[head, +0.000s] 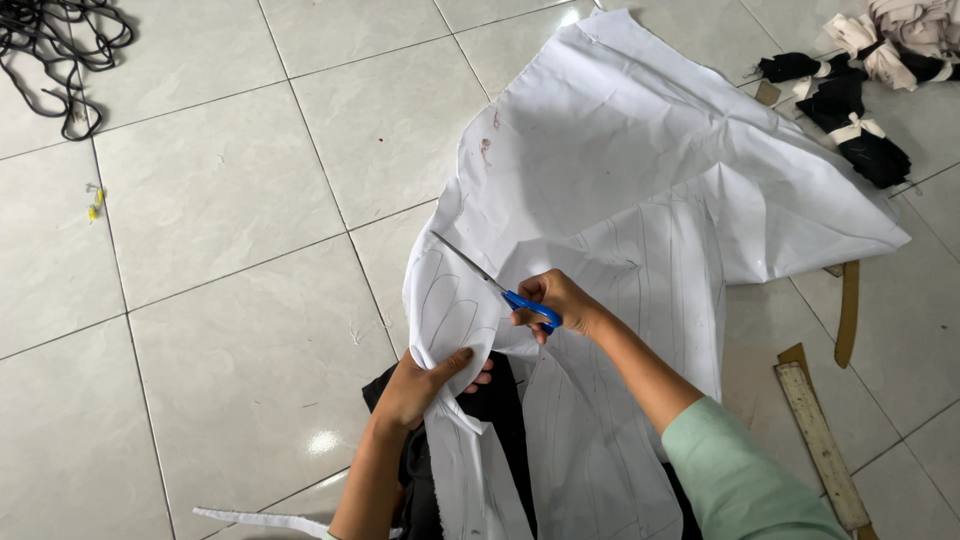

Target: The person sits on the floor and uses blue-handled scissors to cut a large piece of white fabric along pre-drawn lines. They carefully follow the marked patterns to separate sections of the material.

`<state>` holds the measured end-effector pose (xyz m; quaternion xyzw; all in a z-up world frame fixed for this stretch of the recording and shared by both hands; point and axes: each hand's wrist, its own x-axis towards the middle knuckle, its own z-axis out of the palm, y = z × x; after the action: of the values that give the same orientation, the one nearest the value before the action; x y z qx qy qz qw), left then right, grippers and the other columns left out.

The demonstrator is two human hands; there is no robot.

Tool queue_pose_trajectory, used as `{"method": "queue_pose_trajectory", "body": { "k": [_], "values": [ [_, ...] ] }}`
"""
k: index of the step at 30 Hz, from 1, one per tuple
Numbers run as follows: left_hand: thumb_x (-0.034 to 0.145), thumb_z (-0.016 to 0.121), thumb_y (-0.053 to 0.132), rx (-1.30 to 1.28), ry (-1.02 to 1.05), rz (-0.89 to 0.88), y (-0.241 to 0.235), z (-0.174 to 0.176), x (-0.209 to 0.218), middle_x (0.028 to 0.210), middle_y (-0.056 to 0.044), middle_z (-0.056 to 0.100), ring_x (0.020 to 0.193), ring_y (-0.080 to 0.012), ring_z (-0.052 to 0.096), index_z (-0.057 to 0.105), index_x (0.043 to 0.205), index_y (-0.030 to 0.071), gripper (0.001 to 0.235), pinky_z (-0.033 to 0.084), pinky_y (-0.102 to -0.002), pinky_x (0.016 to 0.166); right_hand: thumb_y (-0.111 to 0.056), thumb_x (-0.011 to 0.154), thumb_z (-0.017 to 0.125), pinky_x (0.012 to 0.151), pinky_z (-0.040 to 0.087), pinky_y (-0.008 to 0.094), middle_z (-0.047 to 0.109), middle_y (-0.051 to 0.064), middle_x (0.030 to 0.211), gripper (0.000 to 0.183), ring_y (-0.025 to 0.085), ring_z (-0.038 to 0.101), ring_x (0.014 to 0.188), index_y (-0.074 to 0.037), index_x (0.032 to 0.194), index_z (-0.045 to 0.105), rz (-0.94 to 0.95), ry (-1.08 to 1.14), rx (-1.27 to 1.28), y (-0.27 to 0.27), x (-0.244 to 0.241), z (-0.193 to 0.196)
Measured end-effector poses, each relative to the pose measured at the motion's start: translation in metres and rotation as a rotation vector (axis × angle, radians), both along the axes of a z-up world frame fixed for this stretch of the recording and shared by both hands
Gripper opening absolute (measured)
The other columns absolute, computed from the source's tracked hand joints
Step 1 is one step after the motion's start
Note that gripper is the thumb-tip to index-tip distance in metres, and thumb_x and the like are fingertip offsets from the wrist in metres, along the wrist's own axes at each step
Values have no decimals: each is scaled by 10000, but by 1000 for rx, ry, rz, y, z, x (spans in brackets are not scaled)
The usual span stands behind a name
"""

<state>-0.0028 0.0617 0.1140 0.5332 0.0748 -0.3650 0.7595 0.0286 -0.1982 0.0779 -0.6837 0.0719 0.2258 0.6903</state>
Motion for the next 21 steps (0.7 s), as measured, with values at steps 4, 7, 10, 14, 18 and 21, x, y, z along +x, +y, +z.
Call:
{"method": "queue_pose_trajectory", "body": {
  "k": [4,7,10,14,18,21],
  "values": [
    [890,759,104,20,-47,-62,-4,3,-4,892,-334,776,756,-364,788,639,1114,-183,383,671,-423,647,-201,703,974,401,564,306,584,125,455,415,245,662,385,-64,628,589,58,-35,74,-6,7,-22],
    [886,763,104,25,-73,-93,-3,5,-6,882,-337,775,747,-358,789,636,1117,-180,387,674,-418,648,-198,709,970,396,553,307,565,125,450,420,248,647,372,-56,626,583,60,-55,77,-4,15,-18],
    [881,765,102,34,-65,-96,0,4,-5,897,-346,771,760,-364,789,619,1139,-178,408,672,-425,651,-135,678,983,360,520,281,542,122,430,431,232,616,339,-44,608,568,39,-38,20,2,12,4],
    [865,780,97,59,-59,-114,3,6,-5,869,-328,776,747,-355,792,638,1117,-178,400,671,-417,649,-21,677,965,317,491,272,547,146,417,416,235,591,306,-17,587,558,-1,-18,-35,4,3,22],
    [847,807,138,120,-104,-174,4,5,-7,809,-278,788,699,-303,788,696,1051,-158,376,666,-372,637,-27,681,968,322,499,265,548,140,417,415,222,605,317,-16,589,564,-10,-26,-26,-2,-8,2],
    [851,815,230,179,-169,-131,5,-2,-10,842,-274,797,749,-294,794,729,1027,-118,399,660,-405,676,-151,720,965,430,589,334,642,150,495,385,263,703,441,-47,654,600,16,-70,64,-12,-22,-34]
  ]
}}
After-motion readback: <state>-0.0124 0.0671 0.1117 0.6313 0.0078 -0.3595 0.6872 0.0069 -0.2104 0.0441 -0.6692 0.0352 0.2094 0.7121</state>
